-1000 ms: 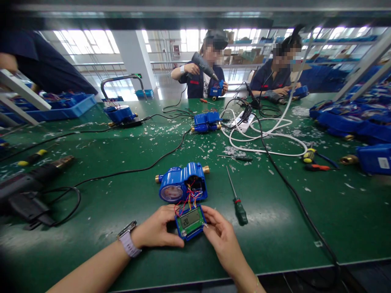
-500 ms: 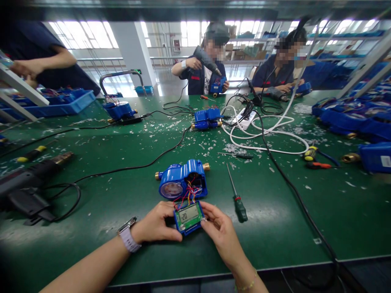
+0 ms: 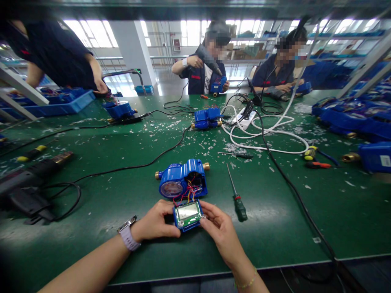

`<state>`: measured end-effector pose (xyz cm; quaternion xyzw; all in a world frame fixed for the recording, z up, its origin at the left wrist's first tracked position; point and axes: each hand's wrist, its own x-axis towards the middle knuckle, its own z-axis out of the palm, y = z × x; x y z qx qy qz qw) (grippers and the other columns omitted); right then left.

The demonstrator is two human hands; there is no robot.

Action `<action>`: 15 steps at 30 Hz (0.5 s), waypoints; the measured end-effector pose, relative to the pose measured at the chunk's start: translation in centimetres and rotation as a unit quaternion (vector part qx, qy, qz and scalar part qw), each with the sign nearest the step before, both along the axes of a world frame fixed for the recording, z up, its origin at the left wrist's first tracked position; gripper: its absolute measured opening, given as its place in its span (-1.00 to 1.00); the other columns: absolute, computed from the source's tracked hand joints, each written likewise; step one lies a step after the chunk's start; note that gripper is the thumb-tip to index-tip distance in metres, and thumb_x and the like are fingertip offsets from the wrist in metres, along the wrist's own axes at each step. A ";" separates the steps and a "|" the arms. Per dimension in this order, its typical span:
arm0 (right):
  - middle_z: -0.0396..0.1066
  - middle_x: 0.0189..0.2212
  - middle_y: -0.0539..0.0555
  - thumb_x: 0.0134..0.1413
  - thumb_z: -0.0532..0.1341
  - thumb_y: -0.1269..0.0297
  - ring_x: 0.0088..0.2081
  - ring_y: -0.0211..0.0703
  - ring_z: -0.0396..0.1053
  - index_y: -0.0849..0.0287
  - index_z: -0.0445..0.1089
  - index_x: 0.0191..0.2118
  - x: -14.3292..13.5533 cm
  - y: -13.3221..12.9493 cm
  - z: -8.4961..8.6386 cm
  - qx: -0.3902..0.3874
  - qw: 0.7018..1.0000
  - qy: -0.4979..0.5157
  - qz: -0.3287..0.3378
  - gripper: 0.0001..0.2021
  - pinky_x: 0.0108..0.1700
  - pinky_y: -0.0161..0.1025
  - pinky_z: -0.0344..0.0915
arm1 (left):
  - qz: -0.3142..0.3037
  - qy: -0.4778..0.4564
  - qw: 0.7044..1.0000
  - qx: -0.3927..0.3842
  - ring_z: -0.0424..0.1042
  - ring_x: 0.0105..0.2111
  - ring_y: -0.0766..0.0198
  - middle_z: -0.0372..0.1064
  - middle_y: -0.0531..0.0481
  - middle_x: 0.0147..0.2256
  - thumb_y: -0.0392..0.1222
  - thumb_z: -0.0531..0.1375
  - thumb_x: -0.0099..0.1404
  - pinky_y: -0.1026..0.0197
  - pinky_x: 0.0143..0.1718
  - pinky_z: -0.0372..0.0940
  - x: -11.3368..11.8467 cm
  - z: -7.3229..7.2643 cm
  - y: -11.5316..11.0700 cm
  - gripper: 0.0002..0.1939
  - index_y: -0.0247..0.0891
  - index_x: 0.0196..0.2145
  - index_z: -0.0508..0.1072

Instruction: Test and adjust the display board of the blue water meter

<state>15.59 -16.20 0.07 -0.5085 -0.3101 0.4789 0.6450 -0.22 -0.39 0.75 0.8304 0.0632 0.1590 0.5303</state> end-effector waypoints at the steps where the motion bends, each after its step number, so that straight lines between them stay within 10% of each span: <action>1: 0.47 -0.07 0.14 0.10 0.38 0.10 -0.06 0.00 0.41 0.04 0.47 0.03 0.0 0.0 0.0 0.000 1.000 0.004 0.001 -0.62 0.02 -0.08 0.30 | 0.001 0.000 1.000 -0.001 0.44 -0.41 0.19 0.52 -0.10 -0.43 0.34 0.22 0.11 0.25 -0.34 0.30 0.0 0.0 0.0 -0.39 -0.39 -0.38 0.55; 15: 0.51 -0.16 0.14 0.07 0.40 0.08 -0.11 0.03 0.44 0.08 0.50 -0.02 0.1 -0.1 -0.4 -0.017 1.000 0.005 -0.017 -0.63 -0.16 -0.16 0.36 | -0.013 0.008 0.999 -0.038 0.42 -0.41 0.20 0.50 -0.08 -0.43 0.31 0.23 0.12 0.27 -0.33 0.31 0.0 0.0 0.0 -0.40 -0.41 -0.39 0.56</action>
